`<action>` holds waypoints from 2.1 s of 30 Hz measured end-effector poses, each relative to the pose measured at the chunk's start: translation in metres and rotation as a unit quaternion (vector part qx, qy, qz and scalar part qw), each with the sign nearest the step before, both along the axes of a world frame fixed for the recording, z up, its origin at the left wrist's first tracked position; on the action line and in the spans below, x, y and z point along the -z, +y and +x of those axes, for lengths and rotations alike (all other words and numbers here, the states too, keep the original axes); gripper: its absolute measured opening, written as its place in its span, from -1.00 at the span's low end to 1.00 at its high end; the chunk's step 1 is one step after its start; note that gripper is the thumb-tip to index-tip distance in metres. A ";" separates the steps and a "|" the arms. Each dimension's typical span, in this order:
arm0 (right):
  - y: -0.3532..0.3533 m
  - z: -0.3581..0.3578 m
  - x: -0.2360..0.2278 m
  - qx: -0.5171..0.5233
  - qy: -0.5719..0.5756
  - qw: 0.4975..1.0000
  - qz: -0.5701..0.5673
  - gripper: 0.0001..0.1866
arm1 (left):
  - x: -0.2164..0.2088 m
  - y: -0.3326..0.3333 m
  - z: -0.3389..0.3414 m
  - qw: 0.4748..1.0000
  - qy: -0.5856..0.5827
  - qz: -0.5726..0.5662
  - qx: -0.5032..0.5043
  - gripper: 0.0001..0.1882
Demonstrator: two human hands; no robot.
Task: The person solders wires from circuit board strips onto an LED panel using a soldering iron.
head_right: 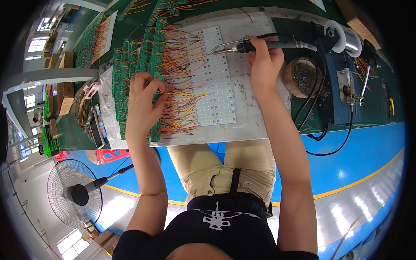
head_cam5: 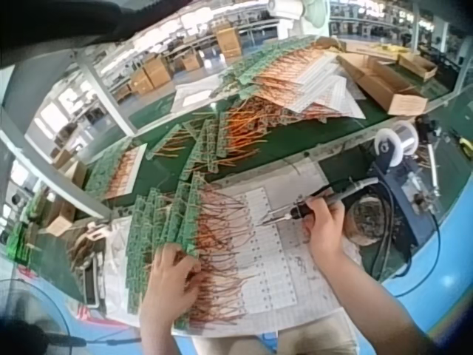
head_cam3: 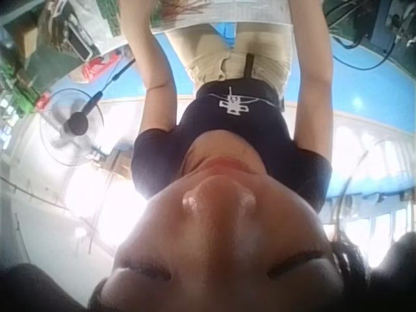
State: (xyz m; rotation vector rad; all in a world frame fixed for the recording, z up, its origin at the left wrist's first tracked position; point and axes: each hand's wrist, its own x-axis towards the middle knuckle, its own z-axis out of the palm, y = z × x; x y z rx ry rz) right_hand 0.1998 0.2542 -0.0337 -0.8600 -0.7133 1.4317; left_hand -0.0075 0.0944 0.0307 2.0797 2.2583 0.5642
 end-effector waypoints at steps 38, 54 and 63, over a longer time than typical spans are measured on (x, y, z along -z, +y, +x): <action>-0.008 -0.002 -0.004 0.002 -0.045 0.999 0.009 -0.85 | 0.048 0.035 0.041 0.993 -0.090 0.071 -0.032 -0.97; -0.011 -0.002 -0.002 -0.007 -0.074 0.996 0.048 -0.90 | 0.056 0.041 0.044 0.994 -0.060 0.089 -0.026 -0.96; -0.011 -0.004 -0.001 -0.008 -0.085 0.995 0.054 -0.90 | 0.056 0.042 0.045 0.995 -0.047 0.086 -0.033 -0.97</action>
